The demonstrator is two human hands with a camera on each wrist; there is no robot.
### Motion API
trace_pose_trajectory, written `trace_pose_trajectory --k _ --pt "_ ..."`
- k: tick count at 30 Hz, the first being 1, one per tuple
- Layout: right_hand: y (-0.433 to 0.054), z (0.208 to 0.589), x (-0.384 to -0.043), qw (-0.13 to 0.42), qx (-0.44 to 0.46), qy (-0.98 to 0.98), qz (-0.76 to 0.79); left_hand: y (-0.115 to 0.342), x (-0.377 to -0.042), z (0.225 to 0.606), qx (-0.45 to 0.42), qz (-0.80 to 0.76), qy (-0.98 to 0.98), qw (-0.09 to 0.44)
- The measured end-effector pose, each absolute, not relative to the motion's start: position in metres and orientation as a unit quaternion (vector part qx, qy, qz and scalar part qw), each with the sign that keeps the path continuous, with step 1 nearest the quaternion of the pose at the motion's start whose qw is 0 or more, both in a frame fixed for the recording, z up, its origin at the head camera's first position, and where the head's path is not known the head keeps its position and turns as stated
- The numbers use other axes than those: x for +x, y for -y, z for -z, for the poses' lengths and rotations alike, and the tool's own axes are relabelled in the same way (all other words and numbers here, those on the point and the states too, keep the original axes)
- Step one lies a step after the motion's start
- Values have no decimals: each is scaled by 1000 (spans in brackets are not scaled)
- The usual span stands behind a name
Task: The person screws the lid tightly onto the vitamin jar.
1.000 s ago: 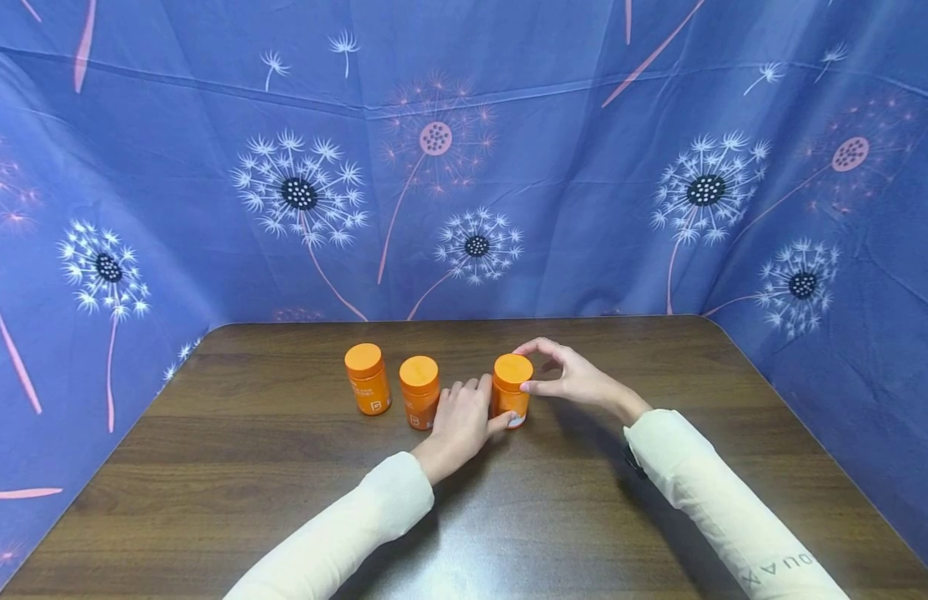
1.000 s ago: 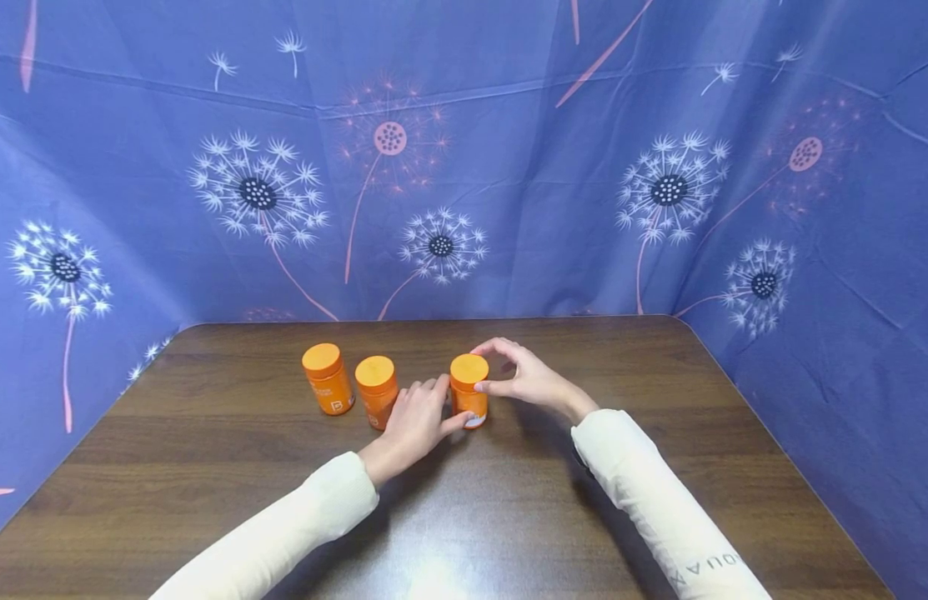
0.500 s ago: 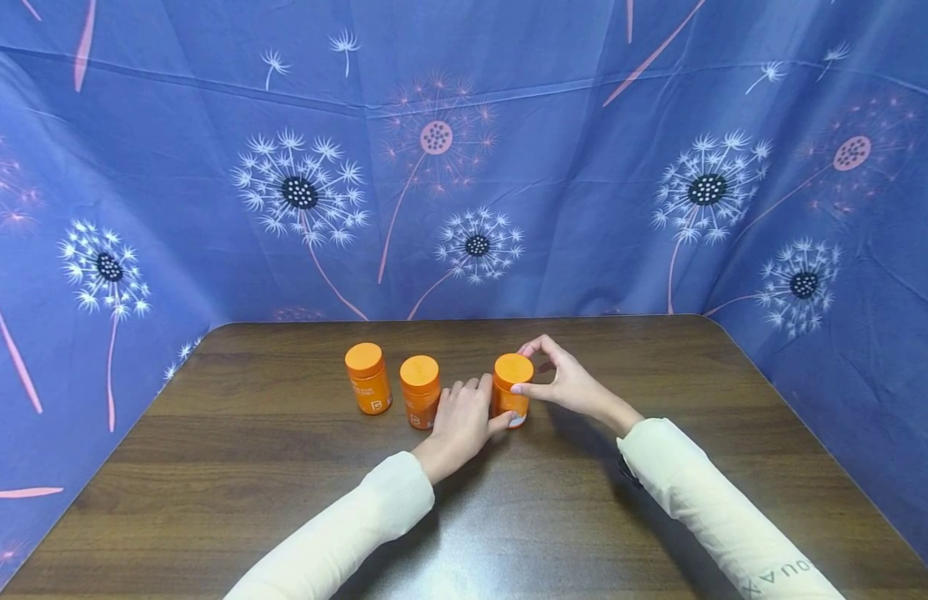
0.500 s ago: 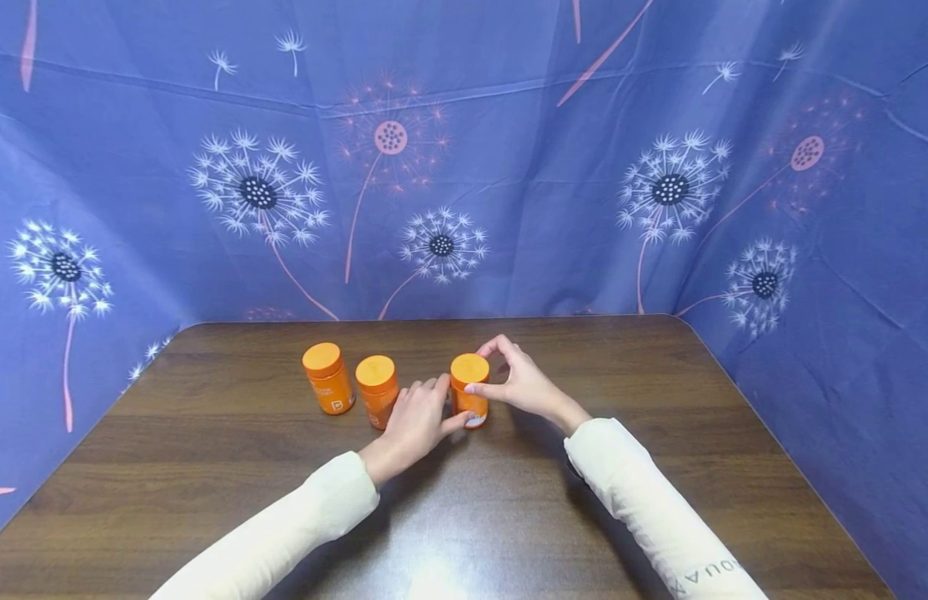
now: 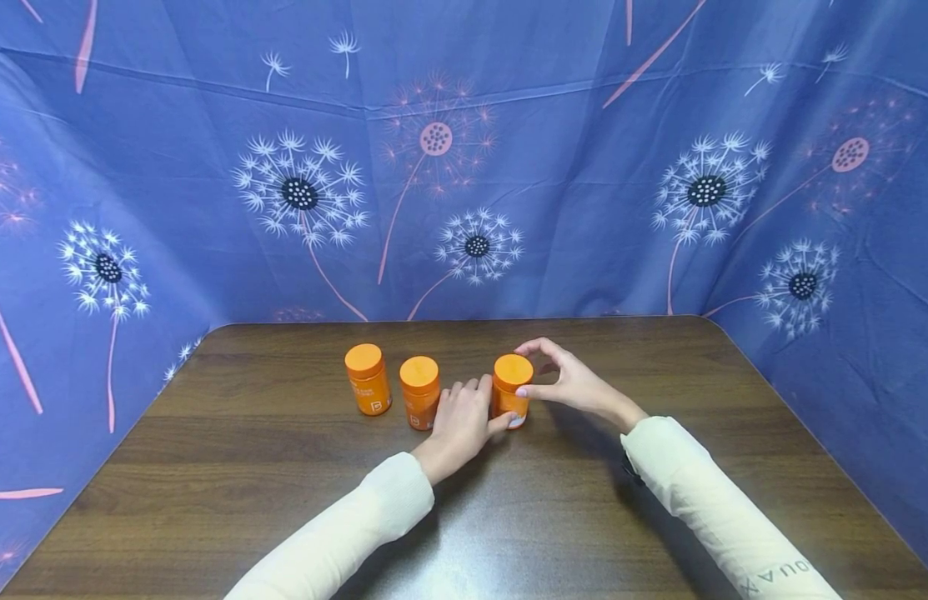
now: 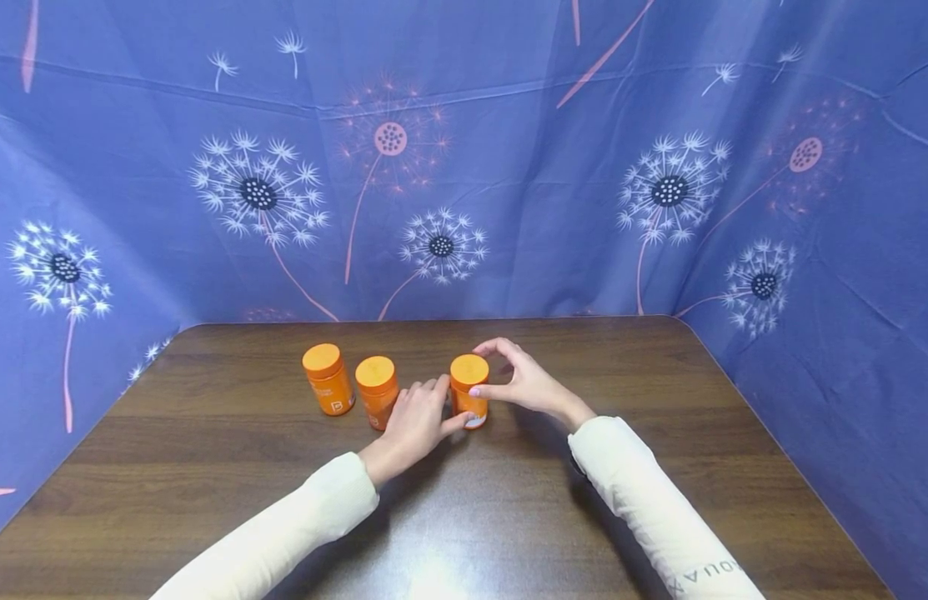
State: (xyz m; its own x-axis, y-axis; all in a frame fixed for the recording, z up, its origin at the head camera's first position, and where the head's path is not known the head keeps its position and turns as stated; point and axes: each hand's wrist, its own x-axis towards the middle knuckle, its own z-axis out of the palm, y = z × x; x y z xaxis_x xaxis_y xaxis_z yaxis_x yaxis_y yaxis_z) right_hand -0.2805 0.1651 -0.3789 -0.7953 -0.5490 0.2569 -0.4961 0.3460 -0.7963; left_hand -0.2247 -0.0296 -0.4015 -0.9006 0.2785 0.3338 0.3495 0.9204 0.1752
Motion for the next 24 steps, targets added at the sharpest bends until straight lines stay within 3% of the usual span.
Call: trace_pose_trajectory --k 18,24 --pt "-175 366 -291 91 -416 -783 453 30 -225 402 -165 113 967 159" --pt "-176 367 -292 84 -421 -781 454 30 -225 402 -164 108 968 158"
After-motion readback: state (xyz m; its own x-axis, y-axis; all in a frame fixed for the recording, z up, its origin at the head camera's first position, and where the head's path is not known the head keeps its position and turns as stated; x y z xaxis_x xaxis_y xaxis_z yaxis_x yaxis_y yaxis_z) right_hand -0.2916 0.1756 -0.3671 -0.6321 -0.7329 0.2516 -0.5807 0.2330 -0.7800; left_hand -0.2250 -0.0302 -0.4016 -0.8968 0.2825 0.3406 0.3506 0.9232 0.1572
